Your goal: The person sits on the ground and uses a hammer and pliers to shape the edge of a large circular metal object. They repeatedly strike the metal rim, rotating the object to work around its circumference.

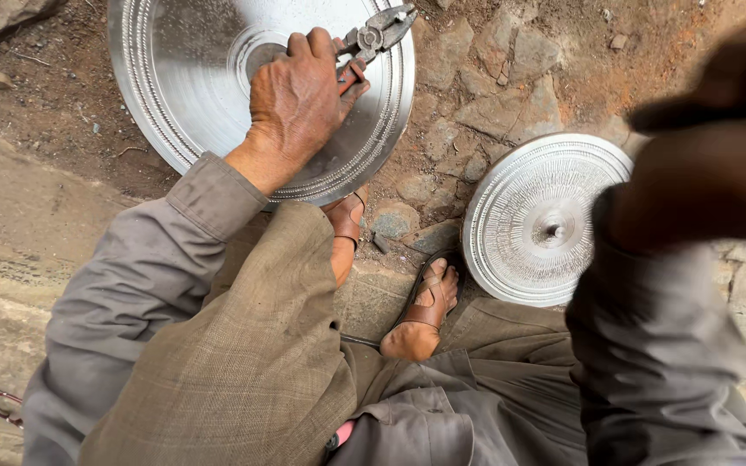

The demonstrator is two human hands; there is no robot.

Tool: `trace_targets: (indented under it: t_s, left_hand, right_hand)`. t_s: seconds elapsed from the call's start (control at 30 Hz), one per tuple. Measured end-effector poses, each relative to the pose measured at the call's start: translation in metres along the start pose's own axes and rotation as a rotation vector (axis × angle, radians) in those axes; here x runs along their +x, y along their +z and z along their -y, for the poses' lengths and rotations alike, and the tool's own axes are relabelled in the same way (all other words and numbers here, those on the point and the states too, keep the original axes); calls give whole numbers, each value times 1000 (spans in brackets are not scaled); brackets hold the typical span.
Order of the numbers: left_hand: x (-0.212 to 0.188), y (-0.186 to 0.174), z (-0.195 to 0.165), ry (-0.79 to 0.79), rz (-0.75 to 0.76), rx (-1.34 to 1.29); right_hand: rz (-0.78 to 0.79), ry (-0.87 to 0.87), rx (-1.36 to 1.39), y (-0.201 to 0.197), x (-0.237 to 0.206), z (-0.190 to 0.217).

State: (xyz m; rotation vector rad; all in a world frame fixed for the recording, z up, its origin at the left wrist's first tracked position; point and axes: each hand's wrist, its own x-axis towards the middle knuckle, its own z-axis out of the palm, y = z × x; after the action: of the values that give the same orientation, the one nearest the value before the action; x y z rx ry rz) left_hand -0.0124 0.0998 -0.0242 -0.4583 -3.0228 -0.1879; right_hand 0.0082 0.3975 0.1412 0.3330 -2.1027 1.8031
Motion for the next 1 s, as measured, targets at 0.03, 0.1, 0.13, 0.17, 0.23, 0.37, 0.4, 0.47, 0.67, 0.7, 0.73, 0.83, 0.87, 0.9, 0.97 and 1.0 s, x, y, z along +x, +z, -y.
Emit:
trace_targets:
  t_s: [0.03,0.1,0.13,0.17,0.23,0.37,0.4,0.47,0.67,0.7,0.73,0.83,0.87,0.9,0.97,1.0]
  left_hand:
    - [1,-2,-1,1,-6,-13]
    - [3,-5,-3,-25,26,11]
    - [5,-6,-4,-34,31,23]
    - [8,-7,-3,-18,-27,20]
    - [5,-8,-5,29,-37,-38]
    - [6,-5,3,-9,122,-105]
    - [7,-3,8,-38,193,-145]
    - [7,0,15,-20,200,-170]
    - [2,2,21,74,94,-115]
    - [1,1,20,77,98,-102]
    - [1,0,20,77,101,-89]
    - [0,-1,21,116,70,-122]
    - [0,-1,21,115,77,-116]
    - [1,-1,22,115,83,-110]
    - [1,-1,22,112,90,-101]
    - [0,-1,22,110,93,-99]
  right_hand:
    - [18,37,-94,17,1,-26]
    - [370,200,-394,46,-20,-75]
    - [477,244,-460,47,-31,-94]
    - [513,297,-442,42,-44,-105]
    - [459,546,-243,24,-70,-109]
    - [184,695,24,-10,-97,-69]
    - [153,727,62,-14,-101,-55]
    - [83,801,110,-15,-107,-38]
    - [-23,988,184,-12,-129,-45]
    - [-14,992,181,-13,-132,-49]
    - [-2,995,177,-14,-133,-53]
    - [47,912,179,-14,-134,-58]
    - [52,917,172,-13,-134,-58]
    - [56,920,165,-13,-133,-56]
    - [74,906,135,-12,-132,-53]
    - [86,891,112,-12,-132,-50]
